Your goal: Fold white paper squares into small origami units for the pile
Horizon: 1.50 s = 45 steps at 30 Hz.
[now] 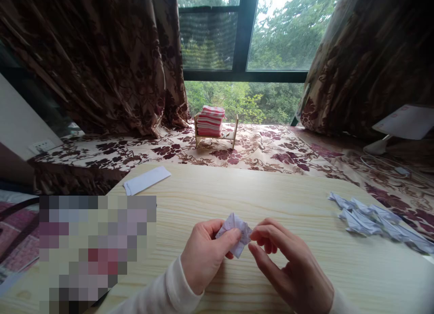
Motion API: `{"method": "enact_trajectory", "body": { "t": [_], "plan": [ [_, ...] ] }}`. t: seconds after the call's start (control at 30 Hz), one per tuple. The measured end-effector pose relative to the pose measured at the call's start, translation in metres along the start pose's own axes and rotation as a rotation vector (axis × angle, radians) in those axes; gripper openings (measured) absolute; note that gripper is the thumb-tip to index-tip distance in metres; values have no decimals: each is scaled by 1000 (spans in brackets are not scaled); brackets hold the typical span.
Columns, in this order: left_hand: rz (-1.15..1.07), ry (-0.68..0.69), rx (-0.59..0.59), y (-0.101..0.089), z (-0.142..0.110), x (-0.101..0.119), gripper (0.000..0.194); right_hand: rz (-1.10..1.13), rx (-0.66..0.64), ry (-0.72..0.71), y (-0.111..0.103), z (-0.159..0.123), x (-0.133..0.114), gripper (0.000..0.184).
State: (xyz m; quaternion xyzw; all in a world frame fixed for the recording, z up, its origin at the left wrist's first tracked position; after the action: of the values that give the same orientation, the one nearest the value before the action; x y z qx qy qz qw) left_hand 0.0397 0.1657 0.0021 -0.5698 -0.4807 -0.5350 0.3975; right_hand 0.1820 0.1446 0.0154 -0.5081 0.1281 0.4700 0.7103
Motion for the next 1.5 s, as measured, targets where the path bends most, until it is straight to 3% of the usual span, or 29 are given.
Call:
{"method": "enact_trajectory", "body": {
  "t": [0.4,0.93,1.3,1.5],
  "plan": [
    [12,-87,-104,3,0,0,20,-35,18,-35,2,0,0,11],
    [54,-113,-143,7,-2,-3,19,-37,4,-48,2,0,0,12],
    [28,-131,-90,4,-1,-3,13,-207,-31,-213,1,2,-6,16],
    [17,-126,-126,5,-1,-3,15,-297,-48,-266,0,1,-8,14]
  ]
}}
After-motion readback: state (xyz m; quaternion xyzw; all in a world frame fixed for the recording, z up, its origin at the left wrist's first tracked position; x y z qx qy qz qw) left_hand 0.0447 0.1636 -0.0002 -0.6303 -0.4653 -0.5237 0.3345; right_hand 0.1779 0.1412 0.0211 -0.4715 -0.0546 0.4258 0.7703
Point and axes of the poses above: each hand's wrist, its own z-axis towards the middle knuckle, its own y-axis out of the palm, x = y × z, the point moved 4 cm from there along z, towards the middle knuckle, and after that the axes turned 6 degrees about y, right-handed, at the moved point
